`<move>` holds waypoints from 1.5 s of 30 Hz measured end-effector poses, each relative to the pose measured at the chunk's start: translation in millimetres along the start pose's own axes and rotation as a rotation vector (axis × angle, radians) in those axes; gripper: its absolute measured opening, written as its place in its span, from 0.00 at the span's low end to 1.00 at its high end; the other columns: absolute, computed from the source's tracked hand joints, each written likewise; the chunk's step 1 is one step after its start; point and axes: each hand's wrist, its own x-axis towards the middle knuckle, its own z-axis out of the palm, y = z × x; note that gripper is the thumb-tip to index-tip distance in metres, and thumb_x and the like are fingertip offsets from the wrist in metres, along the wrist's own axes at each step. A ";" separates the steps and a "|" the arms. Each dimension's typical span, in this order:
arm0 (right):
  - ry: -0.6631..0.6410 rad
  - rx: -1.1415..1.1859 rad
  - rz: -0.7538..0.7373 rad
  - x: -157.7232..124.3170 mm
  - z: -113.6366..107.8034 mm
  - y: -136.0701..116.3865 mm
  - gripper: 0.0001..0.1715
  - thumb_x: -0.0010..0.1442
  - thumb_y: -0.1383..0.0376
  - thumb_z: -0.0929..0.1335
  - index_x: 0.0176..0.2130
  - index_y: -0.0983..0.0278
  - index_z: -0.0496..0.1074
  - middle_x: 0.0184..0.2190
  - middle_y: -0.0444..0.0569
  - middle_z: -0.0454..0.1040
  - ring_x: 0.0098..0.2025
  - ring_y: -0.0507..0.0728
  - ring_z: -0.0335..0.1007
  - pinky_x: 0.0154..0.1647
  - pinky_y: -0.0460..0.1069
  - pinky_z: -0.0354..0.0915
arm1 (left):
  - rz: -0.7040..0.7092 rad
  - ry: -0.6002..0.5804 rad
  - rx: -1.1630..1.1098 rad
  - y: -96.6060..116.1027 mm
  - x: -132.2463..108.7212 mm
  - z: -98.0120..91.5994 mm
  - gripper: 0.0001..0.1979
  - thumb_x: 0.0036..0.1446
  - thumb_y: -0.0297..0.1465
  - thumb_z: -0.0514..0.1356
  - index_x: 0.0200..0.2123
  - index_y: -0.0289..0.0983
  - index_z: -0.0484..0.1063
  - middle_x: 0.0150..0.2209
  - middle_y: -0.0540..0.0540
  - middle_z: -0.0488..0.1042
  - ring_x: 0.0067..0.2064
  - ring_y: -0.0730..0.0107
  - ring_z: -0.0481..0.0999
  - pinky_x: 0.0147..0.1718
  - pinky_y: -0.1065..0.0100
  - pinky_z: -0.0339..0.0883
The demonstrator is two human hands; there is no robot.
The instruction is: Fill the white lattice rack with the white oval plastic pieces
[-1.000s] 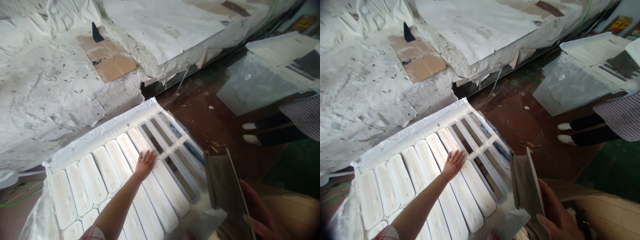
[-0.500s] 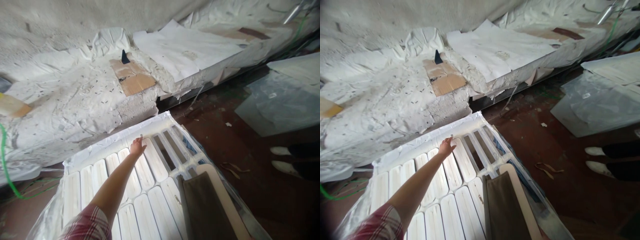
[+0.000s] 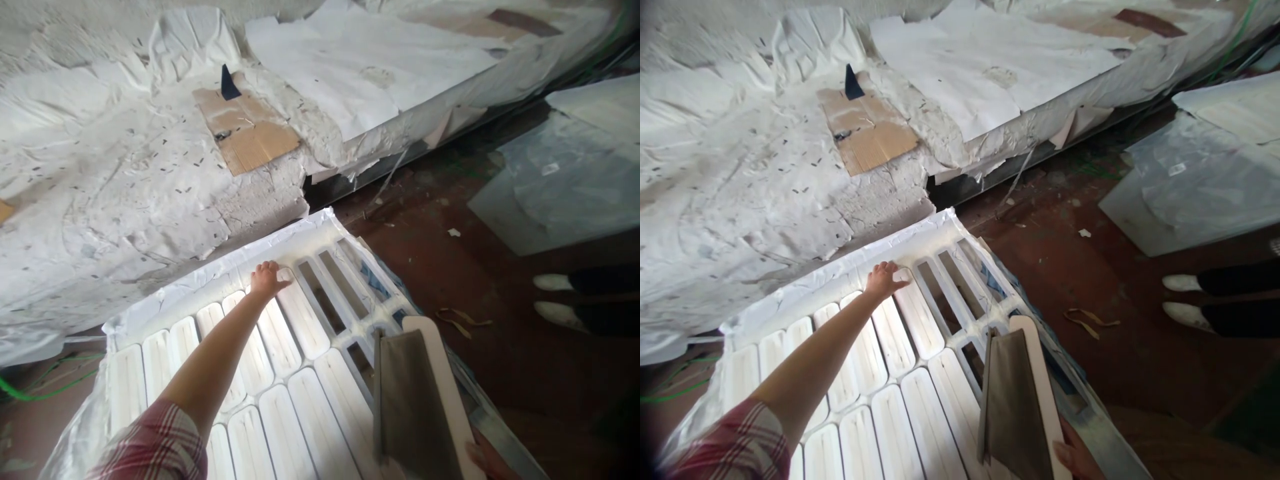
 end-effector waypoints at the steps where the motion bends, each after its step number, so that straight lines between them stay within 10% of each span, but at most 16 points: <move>1: -0.071 0.186 0.076 -3.9 4.3 -11.5 0.44 0.49 0.43 0.53 0.63 0.46 0.38 0.41 0.53 0.72 0.44 0.66 0.69 0.43 0.61 0.65 | -0.028 -0.035 -0.023 -0.5 4.0 0.2 0.27 0.47 0.48 0.60 0.44 0.36 0.63 0.44 0.42 0.67 0.47 0.56 0.64 0.44 0.57 0.60; 4: -0.152 0.390 0.178 -9.5 3.1 -30.9 0.54 0.41 0.42 0.63 0.63 0.49 0.42 0.41 0.54 0.72 0.45 0.68 0.68 0.47 0.62 0.63 | -0.085 -0.115 -0.056 0.4 12.4 -2.7 0.29 0.44 0.50 0.61 0.42 0.35 0.63 0.42 0.41 0.68 0.45 0.55 0.66 0.42 0.56 0.62; 7: -0.165 0.389 0.195 -12.5 -11.1 -33.6 0.54 0.37 0.42 0.66 0.61 0.52 0.51 0.44 0.54 0.71 0.48 0.68 0.66 0.50 0.60 0.62 | 0.035 0.053 0.001 10.8 -1.1 -5.4 0.25 0.48 0.47 0.60 0.42 0.34 0.65 0.50 0.38 0.64 0.51 0.52 0.62 0.46 0.53 0.60; 9: -0.184 0.469 0.183 -16.1 -20.9 -35.4 0.54 0.39 0.44 0.66 0.61 0.54 0.51 0.50 0.54 0.67 0.52 0.68 0.63 0.52 0.59 0.61 | 0.364 0.161 0.007 24.1 -24.8 -0.8 0.22 0.54 0.45 0.56 0.46 0.34 0.65 0.55 0.40 0.60 0.55 0.55 0.59 0.52 0.53 0.54; 12: -0.217 0.471 0.162 -20.3 -30.6 -43.4 0.54 0.42 0.49 0.69 0.63 0.55 0.46 0.58 0.52 0.58 0.57 0.67 0.56 0.56 0.58 0.58 | 0.982 -0.008 -0.009 45.7 -65.2 17.6 0.24 0.58 0.47 0.51 0.50 0.36 0.64 0.52 0.44 0.66 0.53 0.62 0.62 0.55 0.57 0.50; 15: -0.244 0.351 0.030 -21.6 -34.5 -51.2 0.44 0.46 0.53 0.69 0.60 0.55 0.56 0.61 0.48 0.52 0.62 0.64 0.48 0.60 0.56 0.54 | 1.189 -0.146 0.140 57.3 -83.5 37.4 0.24 0.53 0.50 0.54 0.41 0.35 0.69 0.41 0.44 0.70 0.45 0.60 0.66 0.47 0.58 0.56; 24: -0.373 0.328 -0.050 -30.1 -28.1 -60.0 0.43 0.50 0.56 0.65 0.62 0.61 0.52 0.58 0.54 0.57 0.58 0.66 0.55 0.54 0.59 0.61 | 0.912 -0.079 0.252 54.2 -72.1 31.5 0.27 0.45 0.43 0.65 0.45 0.30 0.71 0.48 0.36 0.67 0.52 0.48 0.63 0.53 0.48 0.51; 28: -0.464 0.080 -0.324 5.9 -0.3 -66.1 0.40 0.49 0.58 0.66 0.59 0.63 0.54 0.60 0.53 0.53 0.62 0.61 0.49 0.63 0.57 0.49 | 0.718 0.005 -0.032 60.4 -125.4 37.2 0.30 0.53 0.33 0.61 0.58 0.34 0.59 0.59 0.38 0.57 0.61 0.52 0.52 0.58 0.49 0.46; 36: -0.228 -0.527 -0.396 15.0 24.7 -29.1 0.44 0.42 0.65 0.65 0.59 0.70 0.54 0.57 0.58 0.55 0.59 0.61 0.51 0.63 0.58 0.48 | 0.085 -0.378 -1.157 106.8 -230.3 84.8 0.16 0.56 0.37 0.53 0.42 0.31 0.69 0.43 0.38 0.69 0.41 0.65 0.71 0.40 0.62 0.70; 40: -0.071 -0.657 -0.473 22.8 57.4 -13.8 0.45 0.43 0.65 0.67 0.59 0.71 0.55 0.51 0.58 0.60 0.53 0.60 0.58 0.58 0.55 0.56 | -0.081 -0.457 -1.242 119.6 -221.6 88.8 0.25 0.60 0.46 0.44 0.44 0.31 0.64 0.38 0.39 0.70 0.37 0.69 0.74 0.30 0.69 0.72; 45: 0.163 -0.762 -0.653 32.7 85.2 0.7 0.48 0.45 0.59 0.70 0.60 0.74 0.53 0.49 0.61 0.60 0.51 0.63 0.57 0.55 0.55 0.58 | -0.158 -0.538 -1.131 116.7 -182.5 90.8 0.13 0.50 0.36 0.60 0.32 0.29 0.68 0.22 0.47 0.69 0.23 0.74 0.70 0.19 0.75 0.67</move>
